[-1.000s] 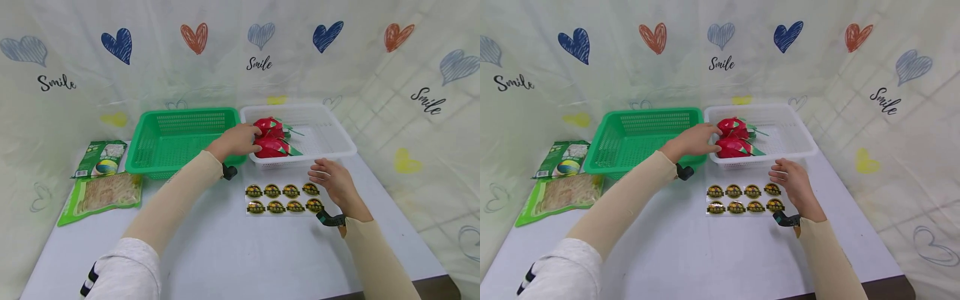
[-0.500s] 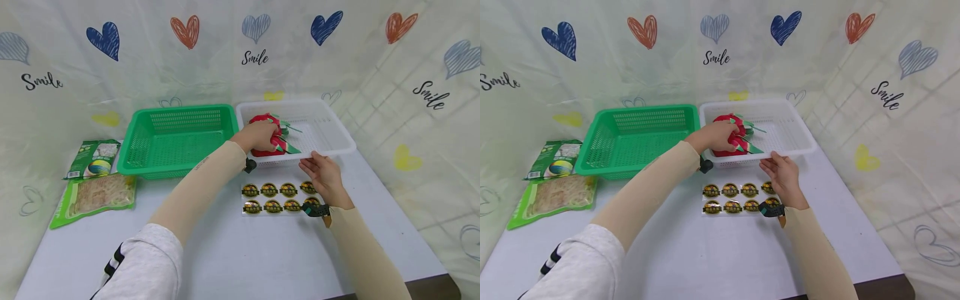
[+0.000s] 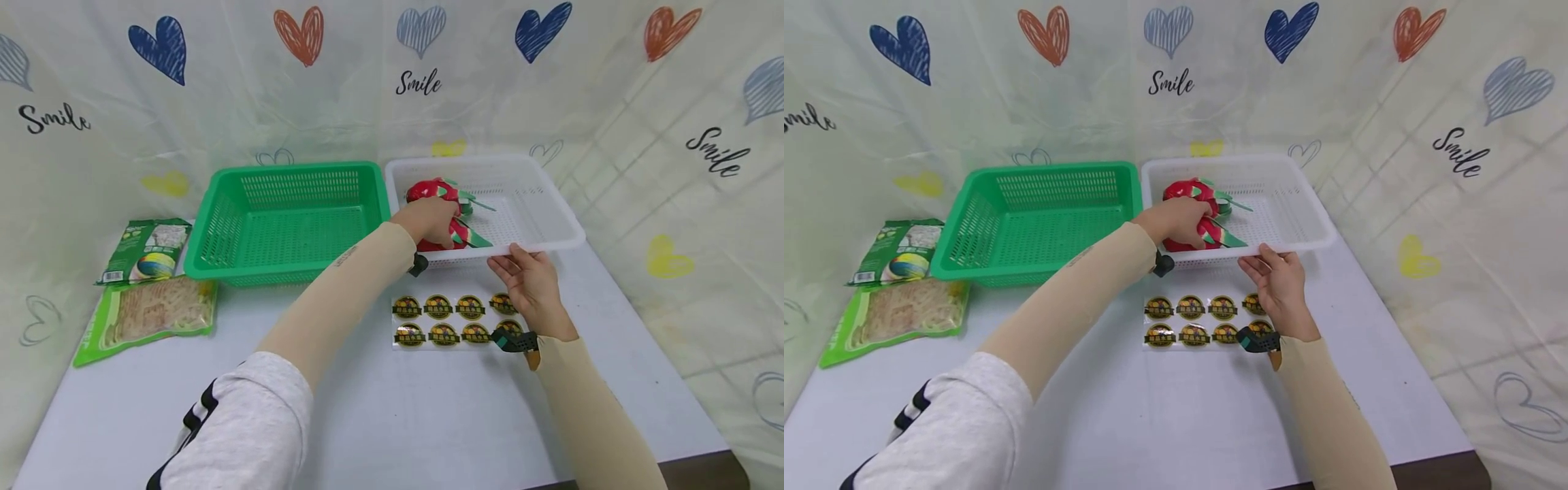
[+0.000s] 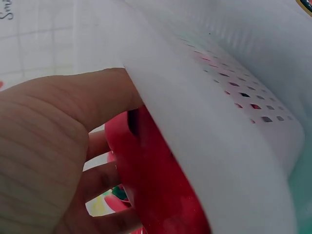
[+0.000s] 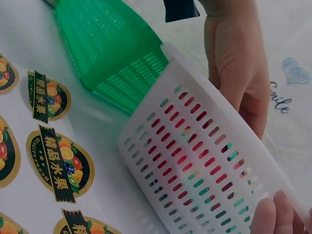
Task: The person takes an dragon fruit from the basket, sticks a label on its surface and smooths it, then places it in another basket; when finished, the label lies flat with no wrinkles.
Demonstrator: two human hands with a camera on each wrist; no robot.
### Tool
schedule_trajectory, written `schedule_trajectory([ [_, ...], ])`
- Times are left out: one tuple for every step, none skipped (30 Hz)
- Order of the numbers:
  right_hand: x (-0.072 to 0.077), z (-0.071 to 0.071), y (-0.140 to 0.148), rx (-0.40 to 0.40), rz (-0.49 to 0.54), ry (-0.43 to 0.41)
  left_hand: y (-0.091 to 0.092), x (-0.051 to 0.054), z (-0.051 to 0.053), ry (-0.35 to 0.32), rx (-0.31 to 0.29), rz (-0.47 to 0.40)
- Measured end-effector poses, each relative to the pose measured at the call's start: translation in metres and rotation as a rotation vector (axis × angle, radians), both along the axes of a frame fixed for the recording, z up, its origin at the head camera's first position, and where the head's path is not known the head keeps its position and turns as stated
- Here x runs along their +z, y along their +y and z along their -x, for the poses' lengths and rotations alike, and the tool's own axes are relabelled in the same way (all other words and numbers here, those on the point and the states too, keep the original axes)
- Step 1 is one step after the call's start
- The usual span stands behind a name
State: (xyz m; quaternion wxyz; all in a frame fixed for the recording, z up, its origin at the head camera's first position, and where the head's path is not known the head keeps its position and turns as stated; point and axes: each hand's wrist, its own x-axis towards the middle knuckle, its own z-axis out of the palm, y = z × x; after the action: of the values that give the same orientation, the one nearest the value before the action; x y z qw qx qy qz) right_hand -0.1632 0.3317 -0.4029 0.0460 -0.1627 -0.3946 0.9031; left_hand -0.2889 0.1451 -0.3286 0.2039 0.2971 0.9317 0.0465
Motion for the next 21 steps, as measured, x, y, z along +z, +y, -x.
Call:
schedule_trajectory([
  [-0.0003,-0.0001,0.0000,0.001,-0.003,0.003,0.0013,0.0006,-0.0001,-0.016,0.009,0.001],
  [-0.0005,-0.0002,0.0000,0.001,-0.007,0.004,0.0024,0.0013,-0.0001,-0.029,0.018,0.004],
  [-0.0008,-0.0003,0.0000,-0.002,-0.009,0.005,0.0035,0.0019,0.0000,-0.040,0.027,0.008],
  [-0.0012,-0.0003,0.0000,-0.003,-0.009,0.005,0.0044,0.0026,0.0001,-0.054,0.036,0.010],
  [-0.0014,-0.0004,-0.0002,-0.004,-0.013,0.005,0.0051,0.0033,0.0004,-0.065,0.042,0.012],
  [-0.0018,-0.0005,-0.0002,-0.007,-0.016,0.005,0.0056,0.0038,0.0009,-0.078,0.052,0.013],
  [-0.0018,-0.0005,-0.0003,-0.009,-0.019,0.006,0.0057,0.0048,0.0011,-0.086,0.058,0.015],
  [-0.0018,-0.0004,-0.0003,-0.011,-0.022,0.005,0.0054,0.0058,0.0014,-0.098,0.065,0.013],
  [-0.0019,-0.0004,-0.0002,-0.013,-0.023,0.005,0.0051,0.0065,0.0019,-0.110,0.072,0.010],
  [-0.0020,-0.0005,-0.0004,-0.013,-0.026,0.005,0.0045,0.0070,0.0022,-0.121,0.075,0.006],
  [-0.0021,-0.0006,-0.0004,-0.015,-0.027,0.005,0.0039,0.0075,0.0026,-0.131,0.079,0.004],
  [-0.0026,-0.0006,-0.0001,-0.016,-0.025,0.005,0.0033,0.0075,0.0029,-0.140,0.083,0.001],
  [-0.0030,-0.0006,0.0001,-0.014,-0.024,0.006,0.0027,0.0077,0.0032,-0.148,0.083,-0.002],
  [-0.0033,-0.0007,0.0002,-0.014,-0.027,0.006,0.0021,0.0077,0.0035,-0.157,0.084,-0.009],
  [-0.0035,-0.0008,0.0002,-0.013,-0.025,0.007,0.0017,0.0074,0.0039,-0.158,0.079,-0.008],
  [-0.0038,-0.0009,0.0003,-0.012,-0.025,0.007,0.0013,0.0070,0.0042,-0.158,0.075,-0.007],
  [-0.0041,-0.0009,0.0006,-0.011,-0.021,0.007,0.0011,0.0064,0.0047,-0.156,0.070,-0.004],
  [-0.0043,-0.0009,0.0007,-0.010,-0.021,0.007,0.0008,0.0057,0.0051,-0.153,0.066,-0.003],
  [-0.0041,-0.0008,0.0007,-0.009,-0.020,0.007,0.0005,0.0054,0.0057,-0.146,0.058,0.002],
  [-0.0039,-0.0007,0.0008,-0.009,-0.020,0.006,0.0005,0.0049,0.0063,-0.139,0.054,0.006],
  [-0.0039,-0.0006,0.0011,-0.008,-0.016,0.004,0.0005,0.0041,0.0070,-0.130,0.046,0.011],
])
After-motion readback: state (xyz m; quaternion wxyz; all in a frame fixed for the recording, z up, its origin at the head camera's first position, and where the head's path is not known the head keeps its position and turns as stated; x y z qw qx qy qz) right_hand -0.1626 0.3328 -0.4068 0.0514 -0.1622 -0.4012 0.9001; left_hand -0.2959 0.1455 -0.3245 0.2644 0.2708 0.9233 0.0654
